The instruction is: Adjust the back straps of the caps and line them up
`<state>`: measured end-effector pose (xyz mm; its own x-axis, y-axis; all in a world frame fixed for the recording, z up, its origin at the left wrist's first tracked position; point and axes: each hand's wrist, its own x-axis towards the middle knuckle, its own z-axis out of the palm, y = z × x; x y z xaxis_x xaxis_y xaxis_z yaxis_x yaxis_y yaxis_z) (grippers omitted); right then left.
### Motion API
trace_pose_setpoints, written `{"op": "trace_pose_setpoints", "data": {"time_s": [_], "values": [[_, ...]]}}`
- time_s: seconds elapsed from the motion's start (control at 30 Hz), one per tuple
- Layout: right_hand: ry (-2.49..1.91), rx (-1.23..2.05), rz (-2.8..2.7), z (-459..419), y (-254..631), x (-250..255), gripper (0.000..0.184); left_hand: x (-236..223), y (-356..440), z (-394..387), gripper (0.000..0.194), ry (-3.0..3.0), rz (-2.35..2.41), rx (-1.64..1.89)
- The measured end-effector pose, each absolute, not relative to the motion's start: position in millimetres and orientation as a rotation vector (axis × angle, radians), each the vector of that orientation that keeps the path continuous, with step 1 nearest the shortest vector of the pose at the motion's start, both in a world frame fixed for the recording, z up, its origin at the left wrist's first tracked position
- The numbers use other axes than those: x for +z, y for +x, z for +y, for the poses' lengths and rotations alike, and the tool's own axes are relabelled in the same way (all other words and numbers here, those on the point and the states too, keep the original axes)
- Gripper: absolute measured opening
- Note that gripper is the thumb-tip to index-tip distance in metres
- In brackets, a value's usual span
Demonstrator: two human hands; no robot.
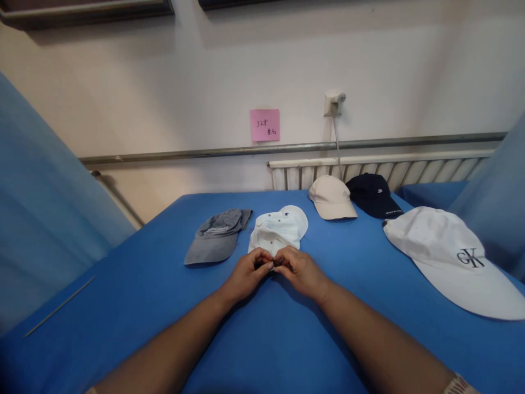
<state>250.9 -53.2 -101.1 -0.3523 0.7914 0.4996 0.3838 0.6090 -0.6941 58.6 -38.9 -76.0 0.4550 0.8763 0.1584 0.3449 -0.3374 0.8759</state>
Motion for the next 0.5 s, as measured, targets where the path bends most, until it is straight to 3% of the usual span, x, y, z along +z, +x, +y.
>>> {"op": "trace_pose_setpoints", "data": {"time_s": [0.23, 0.5], "values": [[-1.006, 0.668, -1.825, -51.6, 250.6, -100.9, 0.012, -73.5, 48.5, -35.7, 0.022, 2.086, 1.075, 0.697], [-1.011, 0.747, -1.785, -47.4, 248.4, -105.7, 0.010, -81.0, 51.7, -33.4, 0.016, 2.025, 1.071, 0.732]]}}
